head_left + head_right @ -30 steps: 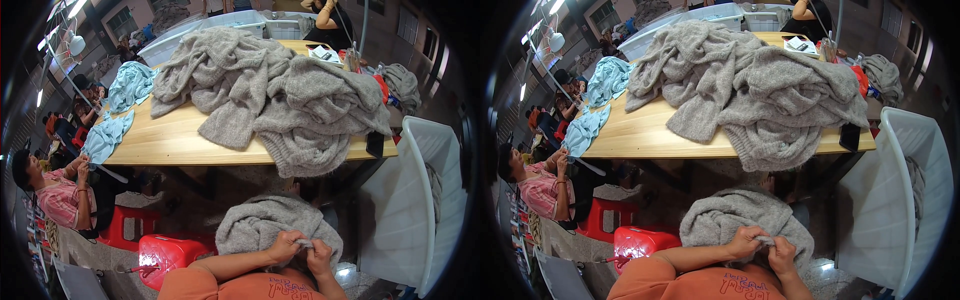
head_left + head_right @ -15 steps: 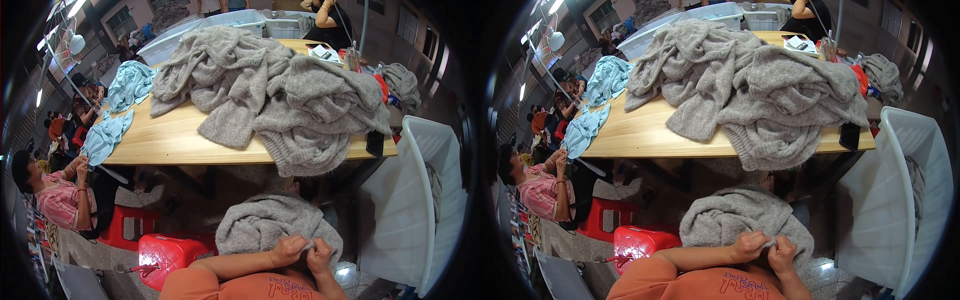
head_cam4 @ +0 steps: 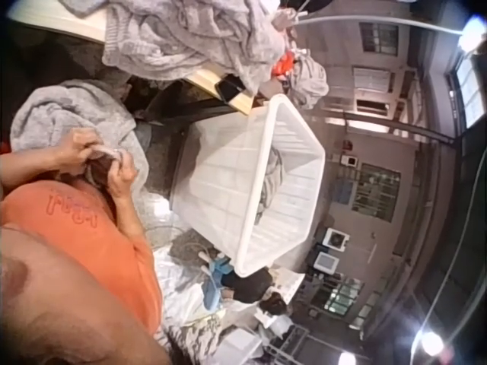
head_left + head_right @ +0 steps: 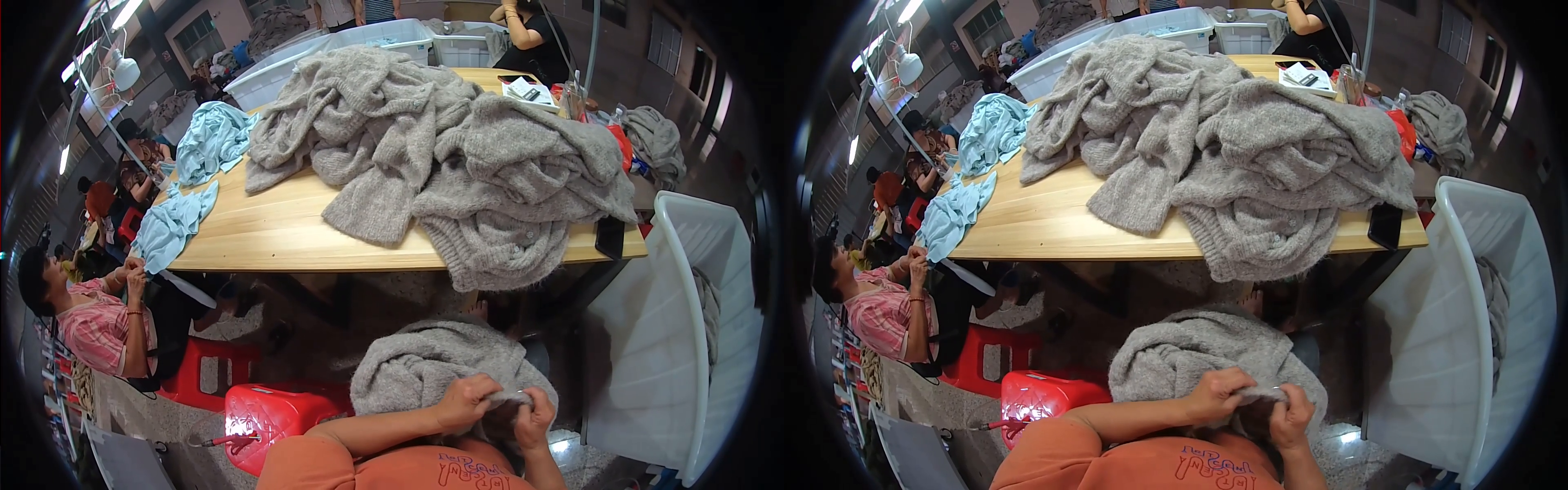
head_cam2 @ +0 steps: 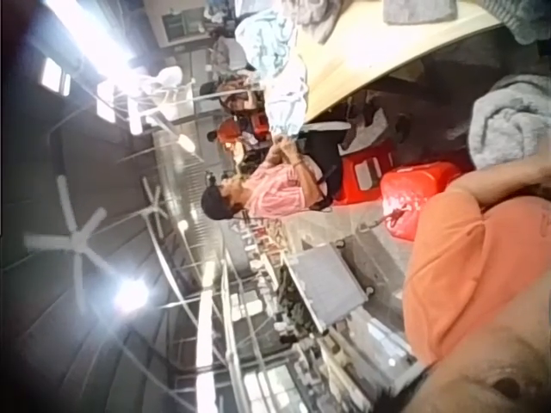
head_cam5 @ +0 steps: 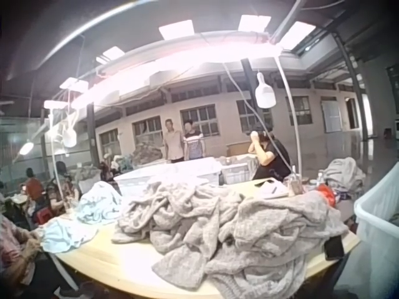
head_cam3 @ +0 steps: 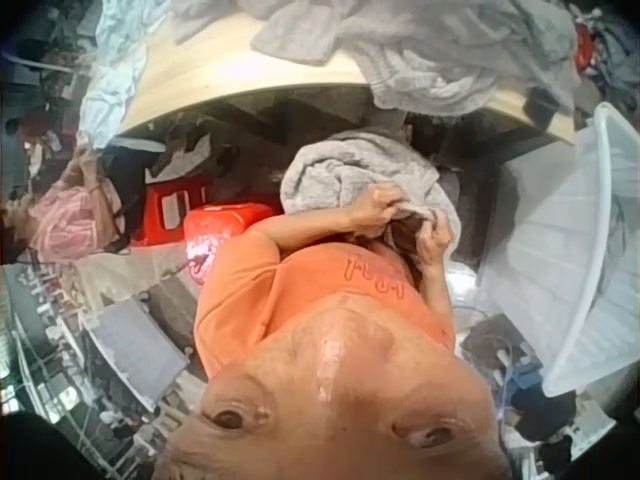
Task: Inspecting knitted sweaters for defects and removing loose threads by hand.
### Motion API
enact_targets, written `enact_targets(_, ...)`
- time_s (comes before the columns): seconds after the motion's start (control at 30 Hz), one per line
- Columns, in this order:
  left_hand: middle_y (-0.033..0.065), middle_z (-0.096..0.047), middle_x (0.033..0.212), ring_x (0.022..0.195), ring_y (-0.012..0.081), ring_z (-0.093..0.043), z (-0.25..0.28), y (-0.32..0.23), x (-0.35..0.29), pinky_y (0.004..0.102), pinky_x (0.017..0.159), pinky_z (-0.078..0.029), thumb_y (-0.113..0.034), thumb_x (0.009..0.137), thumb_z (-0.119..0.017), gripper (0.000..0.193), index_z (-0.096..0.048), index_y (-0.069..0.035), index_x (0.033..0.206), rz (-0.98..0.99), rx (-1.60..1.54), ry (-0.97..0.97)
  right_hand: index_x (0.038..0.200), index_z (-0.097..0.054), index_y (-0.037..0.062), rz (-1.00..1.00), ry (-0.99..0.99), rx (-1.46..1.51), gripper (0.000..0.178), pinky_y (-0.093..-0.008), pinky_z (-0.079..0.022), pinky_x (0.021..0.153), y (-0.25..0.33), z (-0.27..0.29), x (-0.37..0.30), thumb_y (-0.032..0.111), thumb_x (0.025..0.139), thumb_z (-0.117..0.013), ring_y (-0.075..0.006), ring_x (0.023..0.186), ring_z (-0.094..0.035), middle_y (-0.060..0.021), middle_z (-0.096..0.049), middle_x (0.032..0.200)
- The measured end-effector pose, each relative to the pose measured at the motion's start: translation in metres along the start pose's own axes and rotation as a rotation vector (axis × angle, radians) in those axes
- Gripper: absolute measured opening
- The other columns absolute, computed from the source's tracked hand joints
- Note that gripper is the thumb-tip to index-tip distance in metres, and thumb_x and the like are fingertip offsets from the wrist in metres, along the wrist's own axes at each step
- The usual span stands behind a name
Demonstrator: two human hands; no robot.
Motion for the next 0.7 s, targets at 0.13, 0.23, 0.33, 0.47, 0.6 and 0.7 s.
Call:
enact_targets(0.13,0.0122,-0.059,0.079,0.073,0.0318,-0.059,0.017,0.010,0.005,0.0381,0.063,-0.047,-0.006,0.069,-0.060,0.014,-0.062,-0.003,0.082,0.133,0.084,0.001,0.087,-0.057,0.0005,-0.129,0.220,-0.278,0.025,-0.0353,-0.045,0.066,-0.025,0.003,0.002,-0.005,0.064,-0.048,-0.0304,0.076,-0.058,-0.0158,-0.058,0.084)
enact_targets(0.23,0.0130,-0.059,0.079,0.074,0.0326,-0.059,0.007,0.015,0.007,0.0389,0.063,-0.047,-0.007,0.069,-0.059,0.013,-0.062,-0.003,0.081,0.172,0.093,0.075,0.089,-0.059,0.0018,0.026,0.330,-0.596,0.026,-0.0390,-0.043,0.080,-0.008,-0.005,0.005,0.000,0.064,-0.056,-0.0314,0.090,-0.056,-0.0166,-0.058,0.095)
enact_targets(0.33,0.0137,-0.059,0.078,0.073,0.0334,-0.058,-0.003,0.009,0.001,0.0394,0.063,-0.046,-0.007,0.070,-0.059,0.012,-0.061,-0.002,0.080,0.141,0.059,0.142,0.085,-0.057,0.0020,0.072,0.349,-0.023,0.022,-0.0384,-0.044,0.076,0.028,-0.007,0.013,0.002,0.063,-0.062,-0.0313,0.083,-0.057,-0.0160,-0.059,0.088)
enact_targets(0.47,0.0157,-0.058,0.076,0.072,0.0349,-0.058,-0.005,0.004,-0.003,0.0405,0.062,-0.045,-0.007,0.070,-0.058,0.010,-0.059,-0.001,0.078,0.170,0.039,0.174,0.082,-0.055,0.0026,-0.119,0.435,-0.003,0.016,-0.0389,-0.044,0.064,0.002,-0.015,0.008,0.004,0.067,-0.061,-0.0323,0.072,-0.056,-0.0133,-0.056,0.076)
enact_targets(0.6,0.0177,-0.058,0.074,0.071,0.0358,-0.057,-0.005,0.009,-0.006,0.0410,0.061,-0.044,-0.008,0.069,-0.059,0.011,-0.058,0.000,0.078,0.179,0.005,0.198,0.075,-0.052,0.0028,0.164,0.388,-0.113,0.008,-0.0384,-0.042,0.058,0.015,-0.019,0.005,0.002,0.069,-0.058,-0.0311,0.063,-0.053,-0.0127,-0.053,0.069)
enact_targets(0.7,0.0186,-0.058,0.071,0.068,0.0344,-0.058,-0.011,0.006,-0.007,0.0401,0.059,-0.044,-0.009,0.068,-0.060,0.012,-0.057,0.000,0.075,0.263,0.036,0.292,0.075,-0.051,0.0030,0.229,0.306,-0.109,0.008,-0.0396,-0.041,0.058,0.025,-0.023,0.000,0.002,0.070,-0.057,-0.0312,0.062,-0.052,-0.0125,-0.052,0.068)
Point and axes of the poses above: each hand's wrist, its own x-axis towards the middle knuckle, its own z-axis out of the back of the hand, y = z × x, the point moved 5 cm from there along x, towards the middle knuckle
